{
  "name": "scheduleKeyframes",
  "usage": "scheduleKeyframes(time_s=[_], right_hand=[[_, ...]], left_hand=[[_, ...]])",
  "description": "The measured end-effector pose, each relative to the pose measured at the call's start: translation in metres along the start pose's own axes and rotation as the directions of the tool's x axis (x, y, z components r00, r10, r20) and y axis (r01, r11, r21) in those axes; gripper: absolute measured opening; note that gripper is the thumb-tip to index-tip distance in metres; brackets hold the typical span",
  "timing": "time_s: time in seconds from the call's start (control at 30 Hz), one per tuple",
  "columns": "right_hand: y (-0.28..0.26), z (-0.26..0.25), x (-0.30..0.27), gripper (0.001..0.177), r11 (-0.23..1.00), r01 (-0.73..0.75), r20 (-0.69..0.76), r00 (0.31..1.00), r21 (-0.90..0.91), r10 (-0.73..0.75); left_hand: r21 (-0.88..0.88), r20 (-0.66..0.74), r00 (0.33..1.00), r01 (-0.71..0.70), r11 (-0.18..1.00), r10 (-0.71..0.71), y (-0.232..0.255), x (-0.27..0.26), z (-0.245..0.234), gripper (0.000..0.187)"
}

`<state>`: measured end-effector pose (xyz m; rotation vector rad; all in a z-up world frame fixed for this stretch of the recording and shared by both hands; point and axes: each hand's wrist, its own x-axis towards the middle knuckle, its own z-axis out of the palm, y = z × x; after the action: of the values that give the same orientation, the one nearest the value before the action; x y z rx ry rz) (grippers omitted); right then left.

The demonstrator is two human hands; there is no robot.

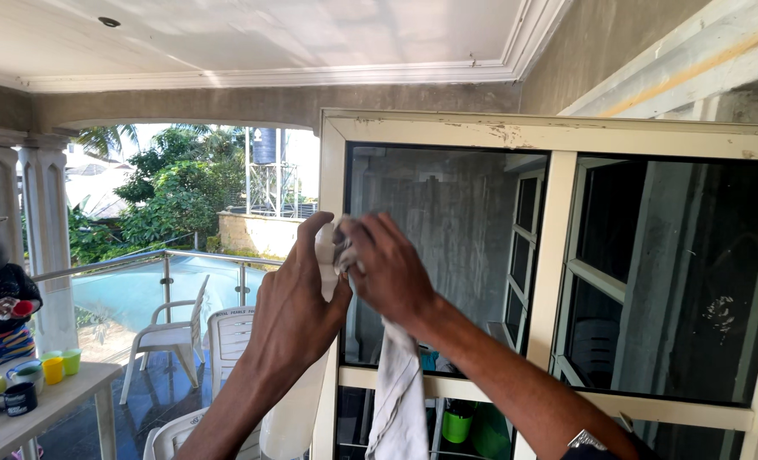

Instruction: The person cleans a glass door, wiping the glass panes and frame with a cloth while holding a spray bottle.

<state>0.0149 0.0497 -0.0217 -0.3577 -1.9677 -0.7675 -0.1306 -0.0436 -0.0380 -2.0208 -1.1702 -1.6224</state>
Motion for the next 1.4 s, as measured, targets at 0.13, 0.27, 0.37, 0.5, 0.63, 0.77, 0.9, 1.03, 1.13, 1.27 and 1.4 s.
scheduleKeyframes(time_s=[0.13,0.27,0.37,0.5,0.63,0.77,0.9,1.03,1.13,1.27,1.4], right_hand=[[-0.001,0.003,-0.026,0.058,1.000,0.025,0.012,1.000,0.003,-0.025],[0.015,-0.002,-0.034,0.054,0.995,0.013,0.085,0.996,-0.097,-0.005],[0.037,-0.020,-0.035,0.051,0.986,-0.037,0.022,0.999,-0.161,0.041],[0.061,-0.056,-0.052,0.052,0.965,-0.131,-0.136,0.986,-0.228,0.102],[0.068,-0.092,-0.084,0.052,0.904,-0.278,-0.274,0.943,-0.325,0.192],[0.068,-0.077,-0.084,0.054,0.892,-0.325,-0.363,0.909,-0.314,0.204],[0.056,-0.057,-0.073,0.055,0.930,-0.236,-0.302,0.942,-0.282,0.148],[0.034,-0.058,-0.094,0.062,0.969,-0.188,-0.154,0.974,-0.157,0.164],[0.023,-0.060,-0.121,0.063,0.976,-0.175,-0.091,0.982,-0.130,0.164],[0.037,-0.077,-0.140,0.056,0.952,-0.212,-0.159,0.971,-0.222,0.179],[0.071,-0.104,-0.116,0.055,0.885,-0.261,-0.261,0.951,-0.385,0.167]], left_hand=[[-0.037,0.046,0.998,0.043,0.998,-0.042,0.009,-0.003,0.004,0.075],[-0.041,0.050,0.999,-0.011,0.999,0.013,0.009,-0.003,0.014,0.075],[-0.053,0.049,0.998,-0.033,0.998,0.035,0.009,-0.004,0.021,0.074],[-0.033,0.154,0.984,0.095,0.995,-0.089,0.005,-0.002,0.027,0.076],[-0.039,0.222,0.961,0.176,0.984,-0.163,-0.003,-0.008,0.032,0.080],[-0.082,0.175,0.983,0.078,0.994,-0.062,-0.004,-0.012,0.041,0.074],[-0.132,0.223,0.970,0.130,0.983,-0.098,0.011,-0.005,0.052,0.073],[-0.176,0.114,0.993,-0.024,0.984,0.045,0.024,-0.007,0.063,0.073],[-0.218,0.095,0.990,-0.078,0.973,0.100,0.029,-0.013,0.068,0.074],[-0.219,0.167,0.986,0.009,0.976,0.028,0.031,-0.016,0.071,0.072],[-0.219,0.195,0.980,0.015,0.976,0.029,0.030,-0.013,0.075,0.072]])
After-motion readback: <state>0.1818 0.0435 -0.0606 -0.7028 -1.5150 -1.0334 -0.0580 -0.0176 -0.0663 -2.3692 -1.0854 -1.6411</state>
